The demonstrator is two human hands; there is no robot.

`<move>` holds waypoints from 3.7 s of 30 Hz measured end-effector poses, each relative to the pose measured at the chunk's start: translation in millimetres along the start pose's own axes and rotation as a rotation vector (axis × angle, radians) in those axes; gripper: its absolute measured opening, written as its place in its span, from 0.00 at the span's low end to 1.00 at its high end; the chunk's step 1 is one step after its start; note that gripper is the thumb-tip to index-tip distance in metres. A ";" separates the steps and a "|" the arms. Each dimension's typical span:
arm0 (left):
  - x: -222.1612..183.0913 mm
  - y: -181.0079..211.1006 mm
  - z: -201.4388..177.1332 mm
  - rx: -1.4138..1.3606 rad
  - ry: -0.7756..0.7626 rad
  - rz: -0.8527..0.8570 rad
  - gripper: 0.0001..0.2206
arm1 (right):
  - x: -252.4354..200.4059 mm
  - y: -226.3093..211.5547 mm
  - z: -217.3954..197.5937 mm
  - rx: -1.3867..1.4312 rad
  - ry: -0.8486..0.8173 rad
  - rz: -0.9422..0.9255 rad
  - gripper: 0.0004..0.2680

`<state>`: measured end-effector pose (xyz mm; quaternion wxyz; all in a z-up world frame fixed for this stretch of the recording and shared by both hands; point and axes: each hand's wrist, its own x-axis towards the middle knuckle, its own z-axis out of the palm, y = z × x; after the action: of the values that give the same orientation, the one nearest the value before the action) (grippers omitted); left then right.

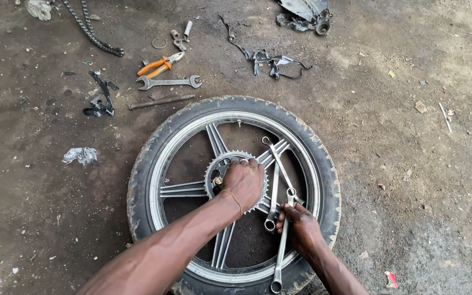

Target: Using a wrench to tighten or loosen bolts on a motorcycle wheel sprocket.

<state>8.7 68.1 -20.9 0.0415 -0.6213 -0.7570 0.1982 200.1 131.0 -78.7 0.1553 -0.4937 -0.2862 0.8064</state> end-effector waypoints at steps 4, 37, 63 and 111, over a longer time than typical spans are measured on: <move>7.0 -0.9 17.8 -0.008 0.029 -0.011 0.22 | 2.2 2.7 -1.7 -0.011 -0.031 -0.026 0.05; -4.7 -37.4 14.1 -0.634 0.306 0.108 0.17 | 3.9 9.0 -5.5 -0.010 -0.062 -0.057 0.05; -8.3 1.8 40.0 -0.601 0.380 -0.080 0.09 | -3.3 -1.3 31.8 -0.856 -0.047 -0.492 0.13; -0.2 0.8 23.6 -0.780 0.323 -0.216 0.16 | 16.8 19.7 20.5 -0.822 -0.036 -0.603 0.16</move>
<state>2.2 62.2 -42.7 -0.0577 -0.5308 -0.8196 -0.2078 174.8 118.0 -95.6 0.1689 -0.3956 -0.7122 0.5547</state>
